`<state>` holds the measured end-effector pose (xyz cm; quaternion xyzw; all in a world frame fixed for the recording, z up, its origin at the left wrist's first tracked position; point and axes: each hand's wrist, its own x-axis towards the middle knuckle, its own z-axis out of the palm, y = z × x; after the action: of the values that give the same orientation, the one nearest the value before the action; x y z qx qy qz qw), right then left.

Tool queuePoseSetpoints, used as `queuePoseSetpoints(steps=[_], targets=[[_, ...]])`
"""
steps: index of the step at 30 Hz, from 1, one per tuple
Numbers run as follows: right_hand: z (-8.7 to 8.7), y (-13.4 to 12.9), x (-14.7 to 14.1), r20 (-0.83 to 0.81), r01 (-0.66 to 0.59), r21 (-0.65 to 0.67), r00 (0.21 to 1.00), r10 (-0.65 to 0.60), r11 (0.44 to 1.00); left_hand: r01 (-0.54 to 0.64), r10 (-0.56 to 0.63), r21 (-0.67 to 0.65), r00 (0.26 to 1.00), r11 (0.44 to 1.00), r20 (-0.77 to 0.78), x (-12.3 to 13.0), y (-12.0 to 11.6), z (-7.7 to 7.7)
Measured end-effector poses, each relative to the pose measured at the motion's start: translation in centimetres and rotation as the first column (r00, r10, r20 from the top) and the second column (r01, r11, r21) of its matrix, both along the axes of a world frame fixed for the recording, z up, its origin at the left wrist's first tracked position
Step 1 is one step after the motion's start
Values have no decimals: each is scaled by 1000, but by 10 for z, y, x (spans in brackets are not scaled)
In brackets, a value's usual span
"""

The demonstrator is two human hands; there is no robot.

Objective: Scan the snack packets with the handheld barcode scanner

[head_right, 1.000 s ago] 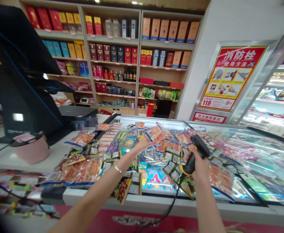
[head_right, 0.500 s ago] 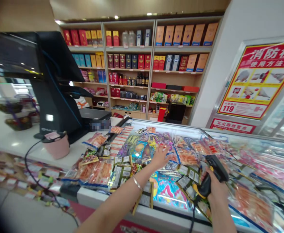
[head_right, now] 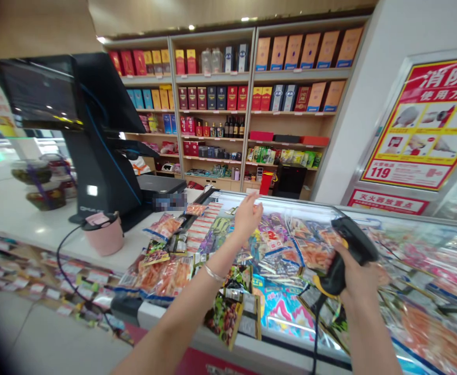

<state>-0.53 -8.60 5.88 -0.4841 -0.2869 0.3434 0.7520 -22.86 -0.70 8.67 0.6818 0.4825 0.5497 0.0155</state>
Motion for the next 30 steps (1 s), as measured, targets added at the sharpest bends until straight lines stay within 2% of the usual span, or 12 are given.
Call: queuePoseSetpoints(steps=[2, 3, 5, 8, 12, 15, 17, 23, 26, 30], targets=[[15, 7, -27, -51, -116, 12, 992, 116, 993, -124, 123, -5, 991, 992, -55, -36, 7, 13], [19, 12, -41, -56, -174, 15, 983, 175, 985, -208, 205, -26, 974, 978, -95, -55, 11, 14], [18, 25, -71, -37, -280, 7, 959, 281, 960, -394, 374, -78, 907, 916, -193, -91, 22, 4], [-2, 48, -112, 37, -392, -61, 918, 394, 918, -602, 523, -196, 783, 774, -336, -133, 40, -25], [-44, 75, -147, 77, -533, -159, 833, 548, 831, -756, 651, -255, 650, 602, -391, -162, 66, -62], [-67, 85, -154, 86, -607, -194, 772, 630, 770, -818, 707, -239, 573, 523, -413, -168, 86, -80], [-74, 85, -151, 65, -627, -221, 755, 653, 747, -833, 720, -245, 552, 496, -421, -169, 96, -89], [-72, 82, -143, 8, -590, -272, 788, 615, 760, -829, 719, -383, 550, 408, -426, -179, 105, -103], [-73, 82, -144, 7, -592, -278, 786, 618, 756, -807, 731, -430, 568, 404, -379, -187, 101, -108], [-77, 84, -143, 6, -599, -273, 782, 624, 753, -800, 710, -399, 590, 448, -385, -190, 96, -111]])
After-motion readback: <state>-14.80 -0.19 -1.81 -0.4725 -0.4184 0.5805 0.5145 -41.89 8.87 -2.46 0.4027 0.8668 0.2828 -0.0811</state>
